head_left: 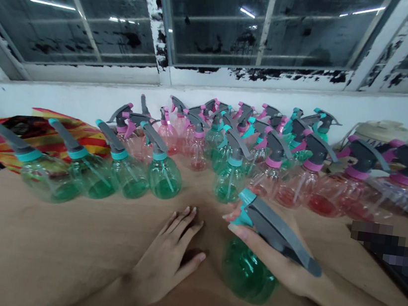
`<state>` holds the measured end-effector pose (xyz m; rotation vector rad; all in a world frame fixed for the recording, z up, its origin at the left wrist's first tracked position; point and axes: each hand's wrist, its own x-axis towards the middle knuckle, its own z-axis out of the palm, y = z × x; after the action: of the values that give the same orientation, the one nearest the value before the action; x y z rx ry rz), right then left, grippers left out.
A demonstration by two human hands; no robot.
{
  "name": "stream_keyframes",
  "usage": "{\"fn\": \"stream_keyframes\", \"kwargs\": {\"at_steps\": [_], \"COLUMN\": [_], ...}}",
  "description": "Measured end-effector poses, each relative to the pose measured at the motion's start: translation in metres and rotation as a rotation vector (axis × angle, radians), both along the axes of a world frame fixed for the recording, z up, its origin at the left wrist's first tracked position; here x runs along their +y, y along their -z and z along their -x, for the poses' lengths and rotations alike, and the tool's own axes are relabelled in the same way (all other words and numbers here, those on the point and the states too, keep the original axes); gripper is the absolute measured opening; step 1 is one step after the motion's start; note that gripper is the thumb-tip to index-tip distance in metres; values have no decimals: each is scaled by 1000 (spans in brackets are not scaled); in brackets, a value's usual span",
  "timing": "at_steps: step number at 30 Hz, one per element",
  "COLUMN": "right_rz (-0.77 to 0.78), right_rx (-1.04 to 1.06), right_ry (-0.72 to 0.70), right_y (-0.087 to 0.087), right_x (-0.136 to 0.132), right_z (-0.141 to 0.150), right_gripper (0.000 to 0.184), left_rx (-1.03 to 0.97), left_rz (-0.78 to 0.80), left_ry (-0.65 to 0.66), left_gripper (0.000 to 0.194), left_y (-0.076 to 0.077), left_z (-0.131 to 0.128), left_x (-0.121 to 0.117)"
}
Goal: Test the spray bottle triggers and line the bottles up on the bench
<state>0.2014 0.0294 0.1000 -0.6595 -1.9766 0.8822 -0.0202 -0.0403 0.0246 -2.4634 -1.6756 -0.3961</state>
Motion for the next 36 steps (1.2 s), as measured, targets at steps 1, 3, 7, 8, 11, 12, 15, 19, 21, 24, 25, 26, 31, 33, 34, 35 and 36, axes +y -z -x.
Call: {"fn": "stream_keyframes", "kwargs": {"at_steps": [1,3,7,8,11,12,15,19,21,24,25,26,31,33,34,35,36], "right_rz": [-19,-35,-40,-47,-50,-47,-20,19,46,45,40,38,23,8,2,-5,-11], "right_rx": [-11,-26,-30,-23,-22,-32,-71,-86,-82,-52,-46,-44,-64,-51,-44,-38,-33], "right_ry": [4,9,9,10,-2,-5,-6,-2,-8,-14,-9,-4,-4,-9,-10,-11,-10], "right_y": [1,1,0,0,-1,-2,-1,-2,-2,-1,0,0,0,0,0,0,0], "right_x": [0,0,2,2,1,1,0,0,0,0,0,0,1,2,2,2,2], "right_z": [-1,-2,-2,-2,-2,-2,-2,-2,-2,-3,-3,-3,-2,-2,-2,-2,-2], "right_gripper": [5,6,7,11,20,22,27,29,29,28,27,27,28,27,26,26,24], "left_rx": [1,2,-1,-2,2,6,14,4,2,8,13,17,16,8,6,5,4], "left_rz": [3,3,-4,-6,-10,-9,-7,-5,3,6,4,2,-9,0,7,12,15], "left_ry": [0,2,3,1,-3,-3,-1,-3,-6,-9,-7,-6,-8,-12,-13,-15,-17], "left_gripper": [50,49,49,49,48,49,50,49,49,49,50,50,50,49,49,49,49], "left_y": [0,1,1,1,1,1,1,1,0,-1,-1,-1,0,0,0,0,0], "left_z": [0,0,1,1,0,0,0,0,0,0,0,0,0,-1,-1,-1,-1], "left_x": [0,0,-1,-1,-1,-1,-1,0,0,-1,-1,-1,-2,-2,-2,-2,-2]}}
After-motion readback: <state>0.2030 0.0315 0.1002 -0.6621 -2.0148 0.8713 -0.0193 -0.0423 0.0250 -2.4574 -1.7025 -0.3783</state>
